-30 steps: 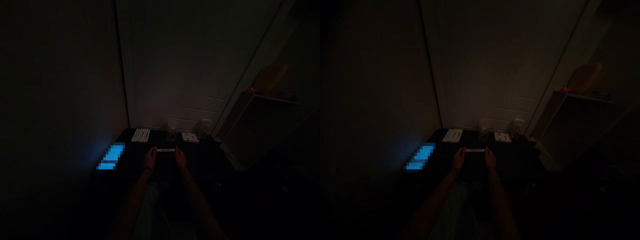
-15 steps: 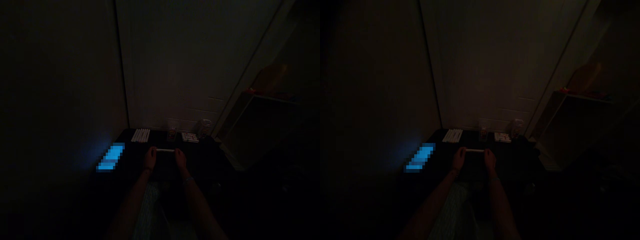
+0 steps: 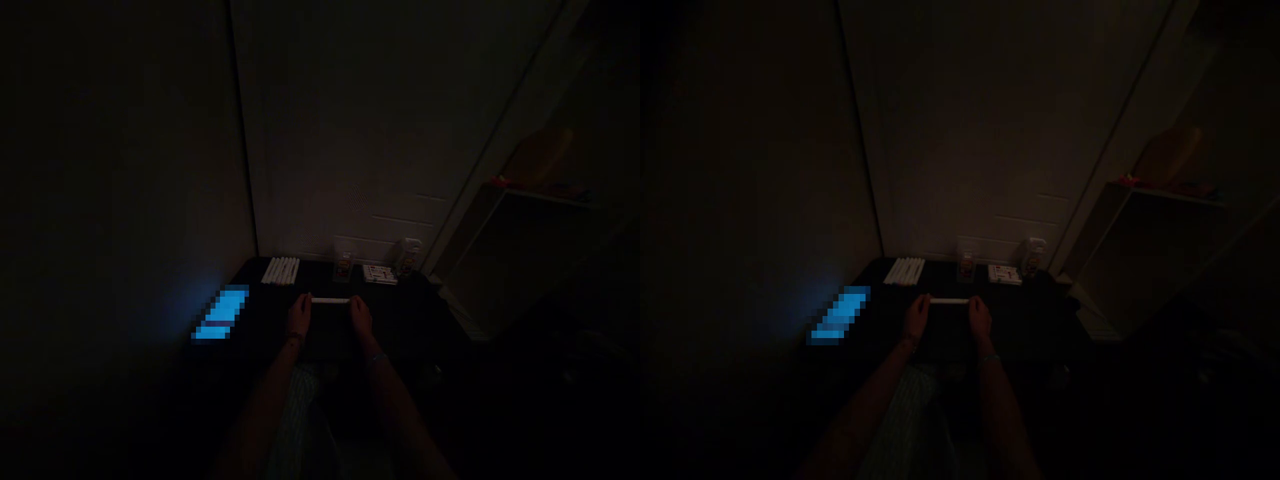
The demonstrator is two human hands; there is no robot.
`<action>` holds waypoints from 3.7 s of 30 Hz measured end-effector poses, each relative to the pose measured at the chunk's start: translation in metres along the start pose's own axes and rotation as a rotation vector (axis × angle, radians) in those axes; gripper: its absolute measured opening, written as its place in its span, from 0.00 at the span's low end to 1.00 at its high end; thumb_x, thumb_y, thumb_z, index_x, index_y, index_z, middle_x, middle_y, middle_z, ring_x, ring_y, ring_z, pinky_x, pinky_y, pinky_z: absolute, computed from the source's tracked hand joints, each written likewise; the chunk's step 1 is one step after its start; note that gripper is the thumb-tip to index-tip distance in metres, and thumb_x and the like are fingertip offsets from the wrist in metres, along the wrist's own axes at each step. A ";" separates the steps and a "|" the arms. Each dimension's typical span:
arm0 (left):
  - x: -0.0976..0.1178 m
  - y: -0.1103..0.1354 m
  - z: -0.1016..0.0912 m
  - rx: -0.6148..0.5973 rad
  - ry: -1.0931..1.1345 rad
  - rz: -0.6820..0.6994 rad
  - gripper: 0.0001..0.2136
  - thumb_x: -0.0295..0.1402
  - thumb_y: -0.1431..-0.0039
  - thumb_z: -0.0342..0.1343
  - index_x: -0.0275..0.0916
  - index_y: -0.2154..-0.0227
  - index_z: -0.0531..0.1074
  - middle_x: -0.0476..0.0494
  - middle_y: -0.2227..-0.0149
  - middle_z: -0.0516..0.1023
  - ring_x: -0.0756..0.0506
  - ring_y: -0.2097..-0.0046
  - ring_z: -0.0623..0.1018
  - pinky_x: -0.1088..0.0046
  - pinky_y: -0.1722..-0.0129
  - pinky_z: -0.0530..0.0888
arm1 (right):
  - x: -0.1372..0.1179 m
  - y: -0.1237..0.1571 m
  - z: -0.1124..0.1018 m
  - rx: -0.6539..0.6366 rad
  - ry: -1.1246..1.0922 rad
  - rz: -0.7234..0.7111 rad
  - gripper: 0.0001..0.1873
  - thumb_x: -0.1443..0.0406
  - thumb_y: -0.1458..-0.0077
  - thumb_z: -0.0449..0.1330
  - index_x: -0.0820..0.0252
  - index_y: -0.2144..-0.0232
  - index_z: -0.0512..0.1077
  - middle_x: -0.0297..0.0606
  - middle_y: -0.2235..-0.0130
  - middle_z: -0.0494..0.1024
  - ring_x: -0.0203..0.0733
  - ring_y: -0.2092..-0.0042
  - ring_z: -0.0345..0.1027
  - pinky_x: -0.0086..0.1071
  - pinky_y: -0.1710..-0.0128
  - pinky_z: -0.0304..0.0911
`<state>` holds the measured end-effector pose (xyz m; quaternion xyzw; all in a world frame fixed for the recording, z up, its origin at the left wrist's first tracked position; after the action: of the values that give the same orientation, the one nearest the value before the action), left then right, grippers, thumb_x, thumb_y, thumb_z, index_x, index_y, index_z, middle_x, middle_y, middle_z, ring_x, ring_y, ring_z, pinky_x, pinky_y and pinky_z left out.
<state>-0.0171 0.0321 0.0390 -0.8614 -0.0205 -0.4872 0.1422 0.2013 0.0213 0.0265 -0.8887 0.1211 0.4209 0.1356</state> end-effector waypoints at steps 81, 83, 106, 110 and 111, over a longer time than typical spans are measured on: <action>0.002 0.003 0.005 -0.039 -0.088 0.039 0.15 0.43 0.45 0.38 0.45 0.61 0.64 0.50 0.67 0.73 0.51 0.65 0.71 0.78 0.67 0.63 | 0.001 -0.002 0.000 0.040 0.087 -0.035 0.25 0.49 0.46 0.35 0.54 0.66 0.65 0.33 0.69 0.71 0.35 0.68 0.63 0.25 0.71 0.53; 0.002 0.003 0.005 -0.034 -0.098 0.029 0.15 0.44 0.45 0.38 0.45 0.61 0.64 0.49 0.66 0.73 0.51 0.64 0.71 0.78 0.67 0.63 | 0.000 -0.002 0.001 0.034 0.076 -0.042 0.25 0.49 0.47 0.35 0.53 0.65 0.65 0.33 0.69 0.71 0.35 0.67 0.63 0.25 0.71 0.53; 0.001 0.003 0.006 -0.072 -0.194 -0.012 0.18 0.46 0.45 0.35 0.44 0.61 0.63 0.46 0.67 0.73 0.50 0.67 0.71 0.78 0.71 0.61 | -0.002 -0.001 0.001 0.003 0.066 -0.038 0.23 0.50 0.47 0.37 0.51 0.63 0.65 0.32 0.67 0.71 0.35 0.66 0.63 0.25 0.69 0.53; 0.005 0.005 0.004 -0.068 -0.165 -0.007 0.16 0.44 0.44 0.36 0.44 0.61 0.63 0.46 0.65 0.73 0.49 0.64 0.71 0.78 0.69 0.62 | -0.004 0.001 -0.001 0.004 0.070 -0.030 0.22 0.50 0.47 0.37 0.51 0.63 0.65 0.31 0.66 0.71 0.35 0.66 0.63 0.25 0.69 0.53; 0.005 0.005 0.003 -0.065 -0.162 -0.007 0.16 0.44 0.44 0.36 0.44 0.61 0.63 0.46 0.64 0.73 0.50 0.64 0.71 0.78 0.69 0.62 | -0.004 0.002 -0.001 0.004 0.070 -0.031 0.23 0.50 0.47 0.37 0.52 0.64 0.65 0.31 0.66 0.71 0.35 0.66 0.63 0.25 0.69 0.53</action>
<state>-0.0107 0.0273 0.0402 -0.9021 -0.0191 -0.4169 0.1101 0.1991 0.0197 0.0305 -0.9044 0.1125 0.3873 0.1394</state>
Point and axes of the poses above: each hand's wrist, its own y-axis away from the middle knuckle, its own z-axis out of the palm, x = y × z, the point moved 8 cm from there along -y, towards the middle knuckle
